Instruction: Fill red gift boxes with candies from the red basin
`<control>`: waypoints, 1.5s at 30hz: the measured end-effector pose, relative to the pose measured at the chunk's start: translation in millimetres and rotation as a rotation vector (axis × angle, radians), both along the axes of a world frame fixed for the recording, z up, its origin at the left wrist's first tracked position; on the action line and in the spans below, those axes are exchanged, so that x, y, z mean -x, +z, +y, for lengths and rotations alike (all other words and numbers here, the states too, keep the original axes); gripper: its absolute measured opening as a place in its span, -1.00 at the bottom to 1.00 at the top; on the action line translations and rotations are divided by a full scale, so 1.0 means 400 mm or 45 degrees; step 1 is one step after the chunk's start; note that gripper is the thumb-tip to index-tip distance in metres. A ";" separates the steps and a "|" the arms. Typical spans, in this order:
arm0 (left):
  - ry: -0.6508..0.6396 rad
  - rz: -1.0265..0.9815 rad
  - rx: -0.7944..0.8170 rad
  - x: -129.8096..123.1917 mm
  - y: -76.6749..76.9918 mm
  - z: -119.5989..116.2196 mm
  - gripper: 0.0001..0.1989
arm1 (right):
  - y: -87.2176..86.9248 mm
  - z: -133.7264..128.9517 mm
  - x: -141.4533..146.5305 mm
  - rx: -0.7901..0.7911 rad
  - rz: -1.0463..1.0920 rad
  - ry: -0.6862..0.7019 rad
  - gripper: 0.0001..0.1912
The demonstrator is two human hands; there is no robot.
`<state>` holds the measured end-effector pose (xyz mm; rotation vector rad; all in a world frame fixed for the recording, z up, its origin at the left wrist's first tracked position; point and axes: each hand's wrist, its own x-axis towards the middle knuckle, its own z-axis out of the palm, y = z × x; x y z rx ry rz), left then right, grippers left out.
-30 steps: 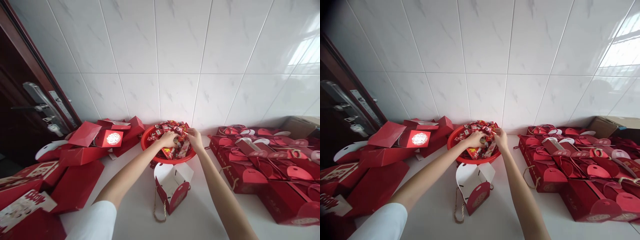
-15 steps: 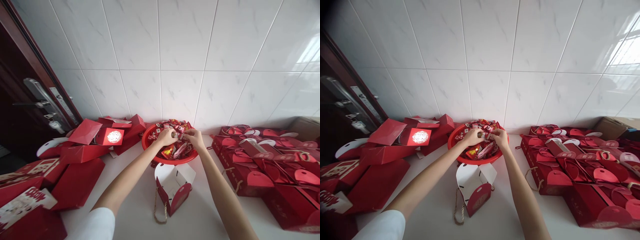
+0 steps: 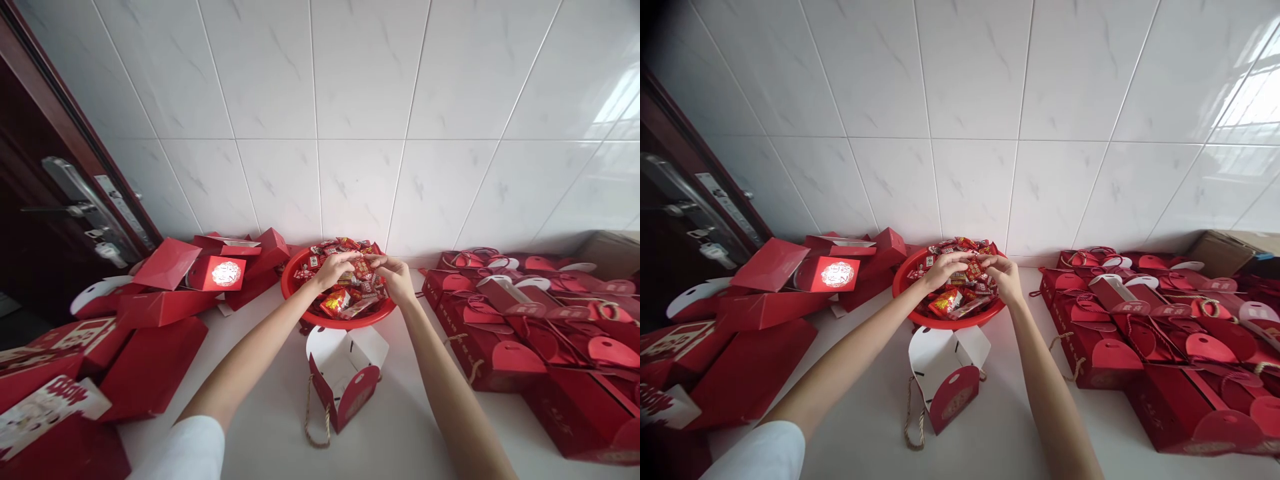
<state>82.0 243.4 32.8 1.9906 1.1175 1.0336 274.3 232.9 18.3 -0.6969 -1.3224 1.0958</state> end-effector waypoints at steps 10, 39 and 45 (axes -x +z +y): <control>-0.118 -0.203 -0.025 -0.007 -0.028 0.011 -0.49 | 0.013 -0.011 0.006 0.102 -0.059 0.031 -0.61; -0.280 0.559 -0.306 -0.050 -0.031 -0.007 -0.73 | -0.009 0.024 -0.004 0.219 0.418 -0.115 -0.58; 0.033 0.251 -0.578 -0.020 -0.032 0.025 -0.71 | 0.002 0.013 0.004 0.259 0.372 -0.114 -0.59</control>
